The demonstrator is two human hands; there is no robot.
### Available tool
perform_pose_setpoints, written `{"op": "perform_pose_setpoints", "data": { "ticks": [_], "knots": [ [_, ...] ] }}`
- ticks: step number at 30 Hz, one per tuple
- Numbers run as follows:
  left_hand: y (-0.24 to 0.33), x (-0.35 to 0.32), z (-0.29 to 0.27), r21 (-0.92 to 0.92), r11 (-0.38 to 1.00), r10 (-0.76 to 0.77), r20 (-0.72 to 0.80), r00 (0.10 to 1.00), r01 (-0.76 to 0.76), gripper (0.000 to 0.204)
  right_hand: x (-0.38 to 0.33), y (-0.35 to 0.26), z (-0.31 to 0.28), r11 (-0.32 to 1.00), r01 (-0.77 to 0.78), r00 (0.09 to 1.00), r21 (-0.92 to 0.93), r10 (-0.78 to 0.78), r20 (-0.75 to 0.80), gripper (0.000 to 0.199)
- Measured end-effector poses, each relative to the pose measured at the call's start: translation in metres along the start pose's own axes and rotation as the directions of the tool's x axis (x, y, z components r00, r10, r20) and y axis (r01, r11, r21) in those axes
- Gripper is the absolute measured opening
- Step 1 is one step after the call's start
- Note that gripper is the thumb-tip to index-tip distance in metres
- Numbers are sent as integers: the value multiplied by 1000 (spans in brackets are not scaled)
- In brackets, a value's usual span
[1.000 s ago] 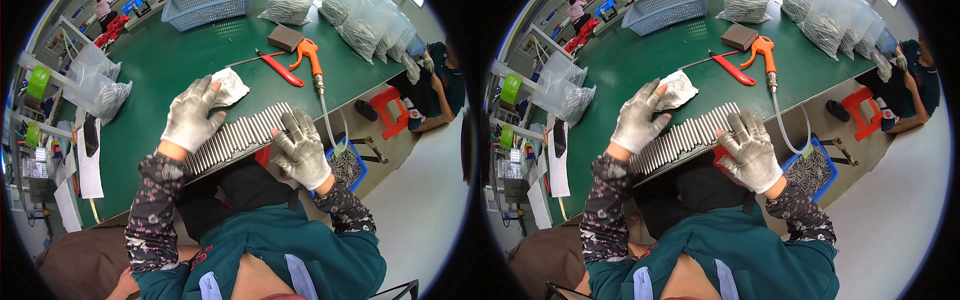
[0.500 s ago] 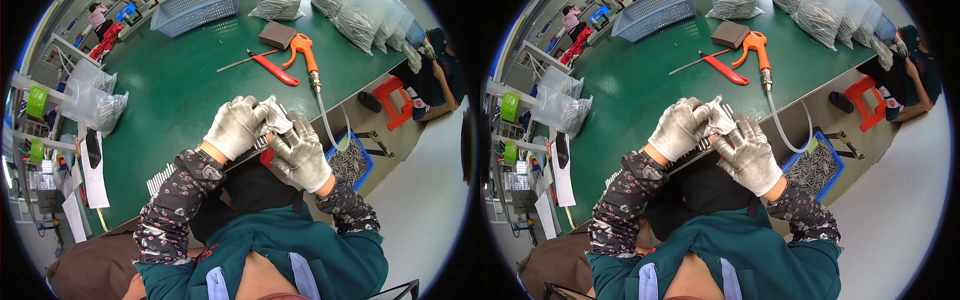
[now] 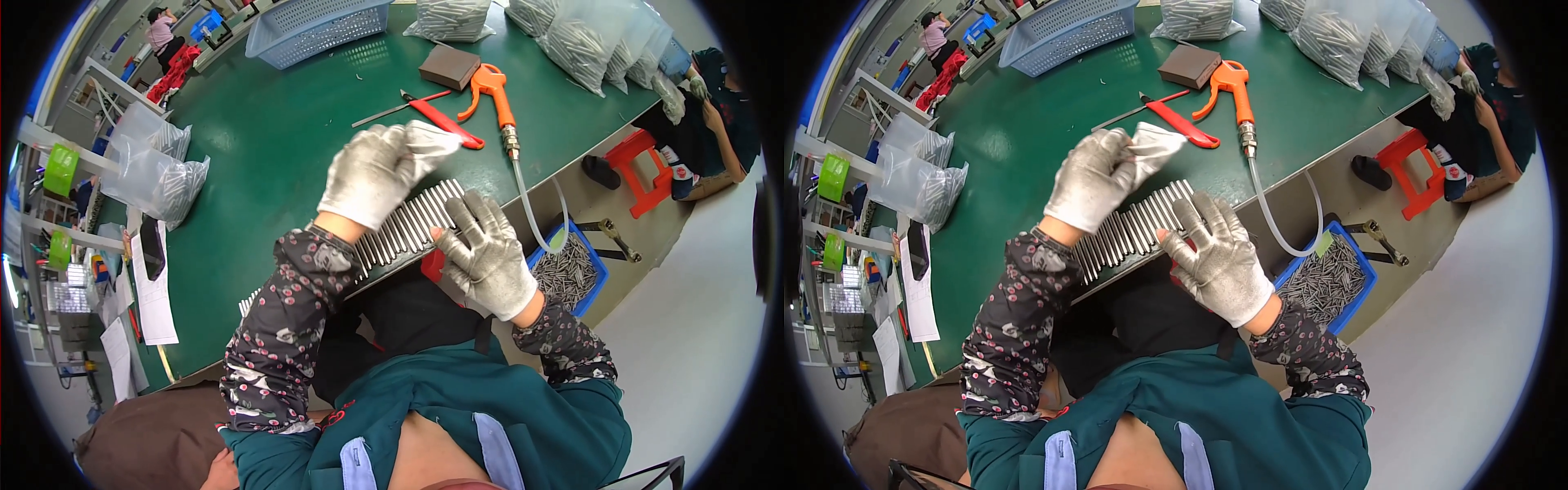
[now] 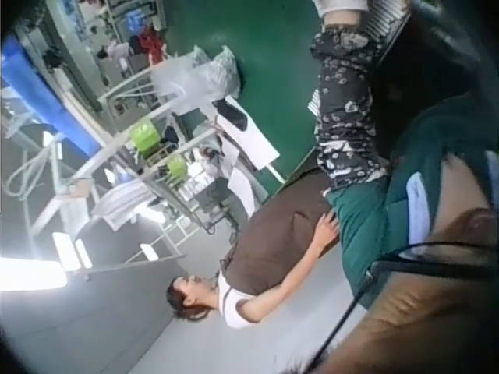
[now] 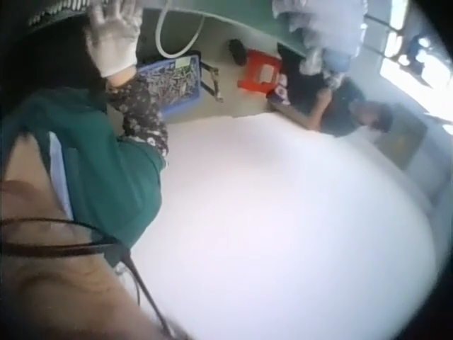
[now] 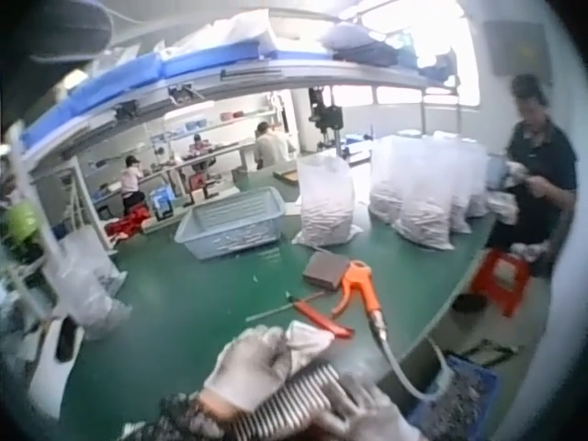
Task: The worker is arranging small metal pins into neat rows and blocks on a workbench, then cleaning them with an air gun and a sanding block.
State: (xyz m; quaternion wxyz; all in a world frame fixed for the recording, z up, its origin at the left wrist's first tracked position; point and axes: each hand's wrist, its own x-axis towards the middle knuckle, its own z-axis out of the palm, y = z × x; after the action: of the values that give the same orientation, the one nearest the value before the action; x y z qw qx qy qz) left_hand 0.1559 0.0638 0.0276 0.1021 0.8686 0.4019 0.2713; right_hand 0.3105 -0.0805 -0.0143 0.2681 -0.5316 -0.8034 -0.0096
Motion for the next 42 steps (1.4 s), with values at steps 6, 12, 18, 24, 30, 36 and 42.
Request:
{"op": "perform_pose_setpoints", "data": {
  "ticks": [6, 12, 18, 24, 30, 36, 42],
  "knots": [
    [-17, 6, 10, 136, 991, -22, 100, 995, 8, 10, -2, 2, 3, 999, -5, 999, -44, 7, 49, 56],
    [-58, 4, -36, 362, 834, -476, 85, 876, 418, 30, -2, 1, 0, 999, -16, 999, -38, 17, 40, 55],
    [-72, -55, -59, 343, 925, -129, -122, 984, 163, 61, 23, 22, -40, 992, -114, 975, 54, 123, -184, 43],
    [-45, -95, -75, 308, 949, -38, -120, 992, 73, 63, 98, 93, -44, 692, -679, 725, -245, 685, -75, 48],
    [-48, -109, -80, 249, 965, -57, -118, 991, 85, 61, 120, 145, -25, 471, -818, 480, -331, 875, 59, 43],
    [-48, -116, -87, 246, 968, -17, -161, 987, 57, 59, 102, 173, -58, 351, -921, 357, -172, 934, -6, 35],
    [-21, -90, -94, 257, 960, 176, -243, 954, -112, 66, 51, 117, -75, 543, -821, 538, 179, 839, -77, 38]
  ]
}}
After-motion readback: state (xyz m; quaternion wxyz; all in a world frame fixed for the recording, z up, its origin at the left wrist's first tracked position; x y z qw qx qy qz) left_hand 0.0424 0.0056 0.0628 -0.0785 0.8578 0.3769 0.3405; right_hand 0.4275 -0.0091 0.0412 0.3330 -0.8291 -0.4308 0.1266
